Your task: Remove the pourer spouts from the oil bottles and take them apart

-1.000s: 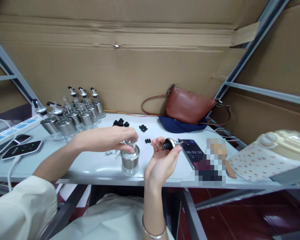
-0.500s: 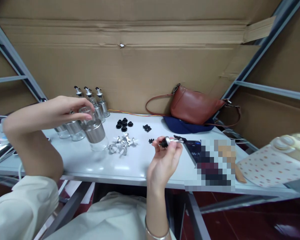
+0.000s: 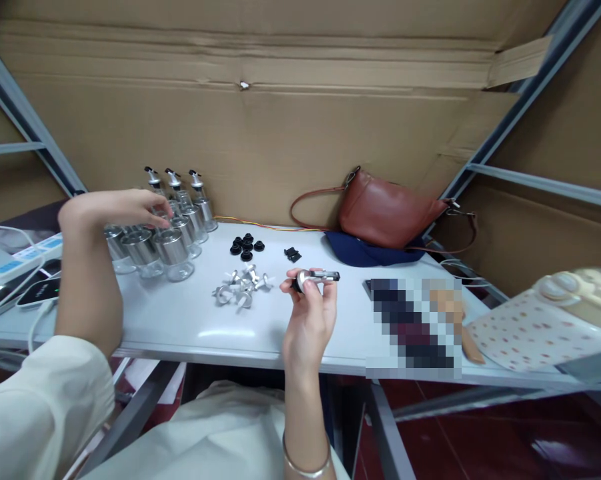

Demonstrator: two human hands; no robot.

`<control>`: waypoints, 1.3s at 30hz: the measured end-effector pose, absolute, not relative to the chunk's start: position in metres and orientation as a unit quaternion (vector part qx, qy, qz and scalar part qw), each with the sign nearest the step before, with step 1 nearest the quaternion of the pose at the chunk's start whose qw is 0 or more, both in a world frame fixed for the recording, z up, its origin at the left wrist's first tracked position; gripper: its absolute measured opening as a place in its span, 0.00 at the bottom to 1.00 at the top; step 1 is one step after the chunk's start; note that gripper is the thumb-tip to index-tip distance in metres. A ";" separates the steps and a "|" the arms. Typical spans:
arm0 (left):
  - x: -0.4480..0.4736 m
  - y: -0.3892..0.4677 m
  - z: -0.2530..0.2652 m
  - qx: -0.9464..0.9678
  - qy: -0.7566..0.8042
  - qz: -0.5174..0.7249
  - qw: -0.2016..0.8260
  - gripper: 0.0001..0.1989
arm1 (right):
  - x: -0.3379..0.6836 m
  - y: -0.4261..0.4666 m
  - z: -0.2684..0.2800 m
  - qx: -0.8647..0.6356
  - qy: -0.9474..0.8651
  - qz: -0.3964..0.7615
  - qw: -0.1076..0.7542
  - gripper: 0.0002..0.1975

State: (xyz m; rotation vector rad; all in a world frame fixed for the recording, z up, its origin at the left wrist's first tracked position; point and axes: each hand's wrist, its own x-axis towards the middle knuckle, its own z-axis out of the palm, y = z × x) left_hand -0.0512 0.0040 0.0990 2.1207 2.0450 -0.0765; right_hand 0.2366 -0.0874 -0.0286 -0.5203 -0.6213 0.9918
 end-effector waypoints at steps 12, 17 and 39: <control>-0.052 0.006 0.099 0.690 0.718 -0.041 0.084 0.13 | 0.233 -0.089 -0.028 -0.260 -0.294 0.475 0.788 0.09; -0.042 -0.021 0.111 0.700 0.713 0.036 0.001 0.17 | 0.233 -0.089 -0.028 -0.272 -0.310 0.489 0.769 0.10; 0.100 -0.045 0.057 0.957 0.232 0.088 0.149 0.16 | 0.234 -0.079 -0.051 -0.317 -0.488 0.538 0.610 0.12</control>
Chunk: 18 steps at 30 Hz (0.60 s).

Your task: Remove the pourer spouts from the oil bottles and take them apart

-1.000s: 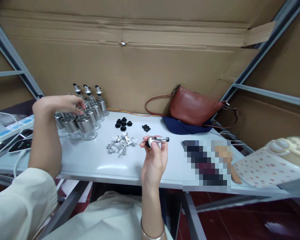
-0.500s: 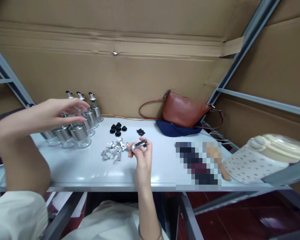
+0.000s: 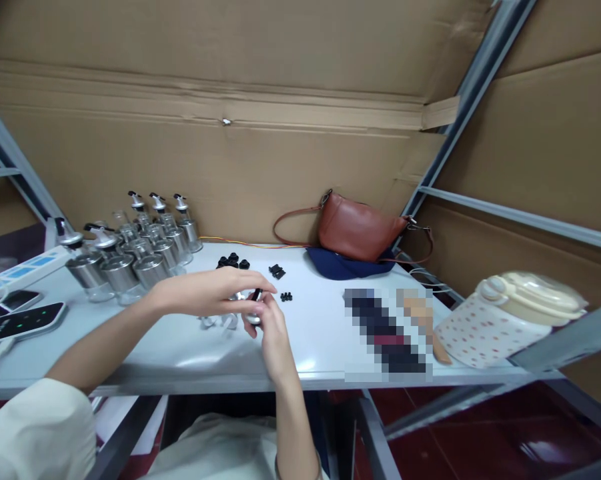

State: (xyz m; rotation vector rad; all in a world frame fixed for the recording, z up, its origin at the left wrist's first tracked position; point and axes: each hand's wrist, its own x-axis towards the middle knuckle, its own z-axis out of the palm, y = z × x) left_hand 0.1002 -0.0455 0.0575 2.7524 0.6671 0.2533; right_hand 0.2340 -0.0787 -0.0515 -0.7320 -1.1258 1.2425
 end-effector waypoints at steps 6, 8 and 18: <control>0.129 -0.039 0.014 0.951 0.244 0.169 0.085 0.24 | 0.237 -0.077 -0.050 -0.386 -0.342 0.531 0.672 0.21; 0.135 -0.033 -0.001 0.951 0.243 0.188 0.030 0.30 | 0.237 -0.075 -0.050 -0.409 -0.304 0.518 0.686 0.22; 0.130 -0.005 -0.024 0.879 0.109 0.377 -0.272 0.27 | 0.233 -0.065 -0.050 -0.348 -0.313 0.557 0.686 0.26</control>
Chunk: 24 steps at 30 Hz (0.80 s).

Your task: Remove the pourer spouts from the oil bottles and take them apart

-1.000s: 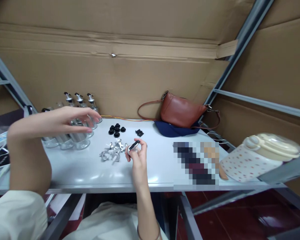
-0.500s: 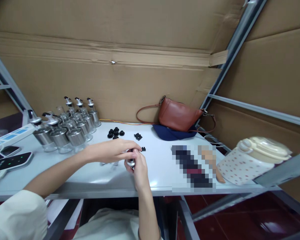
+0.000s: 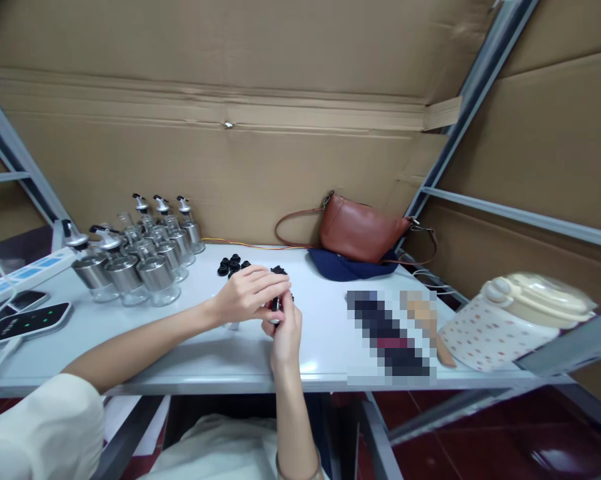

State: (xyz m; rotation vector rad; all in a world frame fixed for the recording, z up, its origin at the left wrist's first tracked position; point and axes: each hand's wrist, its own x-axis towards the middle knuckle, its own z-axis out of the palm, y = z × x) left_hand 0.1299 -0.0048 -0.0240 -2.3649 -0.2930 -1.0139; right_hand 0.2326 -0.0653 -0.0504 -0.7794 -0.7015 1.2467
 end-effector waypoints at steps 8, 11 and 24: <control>0.134 -0.005 -0.027 -0.882 -0.098 -0.366 0.279 0.16 | 0.225 -0.067 -0.060 -0.376 -0.314 0.426 0.761 0.23; 0.134 -0.008 -0.026 -0.894 -0.091 -0.347 0.267 0.15 | 0.223 -0.070 -0.063 -0.402 -0.318 0.385 0.767 0.21; 0.131 -0.011 -0.020 -0.899 -0.049 -0.356 0.250 0.13 | 0.223 -0.074 -0.067 -0.412 -0.403 0.305 0.758 0.14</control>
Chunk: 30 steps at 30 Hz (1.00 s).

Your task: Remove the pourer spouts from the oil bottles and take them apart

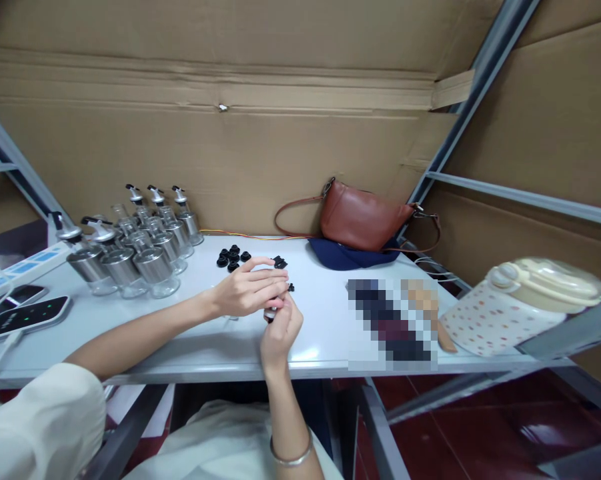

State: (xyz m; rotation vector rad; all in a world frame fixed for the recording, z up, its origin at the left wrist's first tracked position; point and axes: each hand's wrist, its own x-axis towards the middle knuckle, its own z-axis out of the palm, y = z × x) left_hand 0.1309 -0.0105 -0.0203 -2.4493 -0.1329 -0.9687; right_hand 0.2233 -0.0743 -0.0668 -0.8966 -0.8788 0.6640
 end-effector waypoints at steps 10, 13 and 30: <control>0.127 -0.008 -0.006 -0.932 -0.140 -0.313 0.118 0.23 | 0.223 -0.078 -0.068 -0.400 -0.449 0.230 0.765 0.18; 0.121 0.001 0.001 -0.945 -0.191 -0.253 0.087 0.22 | 0.229 -0.076 -0.065 -0.399 -0.386 0.264 0.789 0.16; 0.098 0.063 -0.045 -0.852 -0.448 -0.235 -0.135 0.06 | 0.246 -0.070 -0.061 -0.376 -0.333 0.294 0.813 0.14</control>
